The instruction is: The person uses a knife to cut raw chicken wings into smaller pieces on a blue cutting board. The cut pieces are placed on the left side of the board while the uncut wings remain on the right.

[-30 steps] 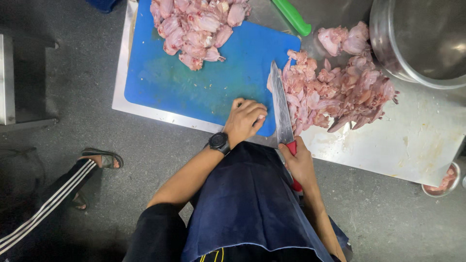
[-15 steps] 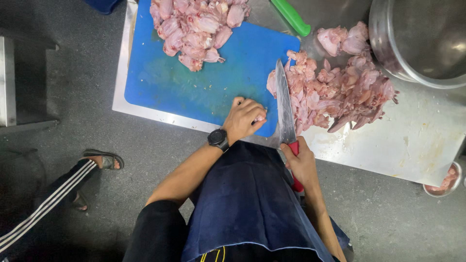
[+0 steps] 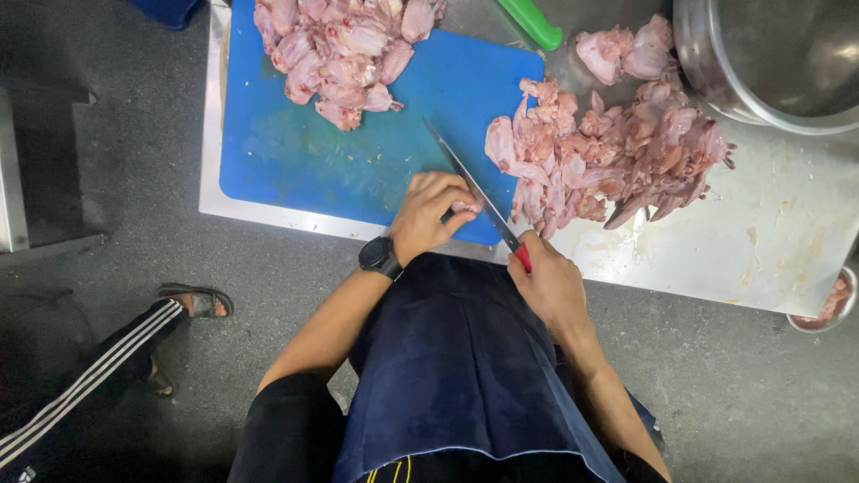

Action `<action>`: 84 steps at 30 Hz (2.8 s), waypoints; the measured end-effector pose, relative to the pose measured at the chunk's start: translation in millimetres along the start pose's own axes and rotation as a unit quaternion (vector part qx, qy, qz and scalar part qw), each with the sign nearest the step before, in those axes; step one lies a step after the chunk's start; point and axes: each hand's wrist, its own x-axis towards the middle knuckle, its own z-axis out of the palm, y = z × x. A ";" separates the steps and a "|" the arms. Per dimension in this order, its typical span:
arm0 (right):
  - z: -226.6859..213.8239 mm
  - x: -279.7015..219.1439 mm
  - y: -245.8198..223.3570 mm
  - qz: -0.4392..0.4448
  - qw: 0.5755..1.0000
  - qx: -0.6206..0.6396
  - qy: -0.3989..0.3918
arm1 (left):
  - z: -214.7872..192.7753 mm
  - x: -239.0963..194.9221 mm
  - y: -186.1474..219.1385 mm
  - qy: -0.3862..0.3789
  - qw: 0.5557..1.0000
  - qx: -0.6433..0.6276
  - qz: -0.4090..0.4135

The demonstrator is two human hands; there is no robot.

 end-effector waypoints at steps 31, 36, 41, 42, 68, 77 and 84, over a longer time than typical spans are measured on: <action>57.2 -53.8 46.3 0.151 0.984 -0.003 -0.095 | 22.9 -2.6 -4.3 0.051 0.996 0.064 -0.038; 36.4 -77.9 73.8 0.152 0.981 0.059 -0.106 | 18.6 -7.3 4.2 0.099 0.990 0.048 -0.087; 12.2 -40.7 54.4 0.189 0.971 0.146 -0.011 | 6.9 -3.7 4.0 0.057 0.997 0.036 -0.034; 8.3 -35.4 46.7 0.174 0.971 0.165 0.013 | 8.5 -2.7 2.4 0.029 0.998 0.041 -0.044; 33.7 5.3 1.8 0.076 0.990 0.113 -0.029 | -5.8 -4.8 -3.5 0.000 0.997 -0.062 -0.039; 66.8 10.5 8.9 0.008 0.998 0.054 -0.020 | 1.6 -24.9 3.9 0.077 0.996 0.011 -0.048; 43.7 -53.8 77.4 0.092 0.987 0.008 -0.135 | 22.8 -28.6 4.4 0.150 0.974 0.012 -0.168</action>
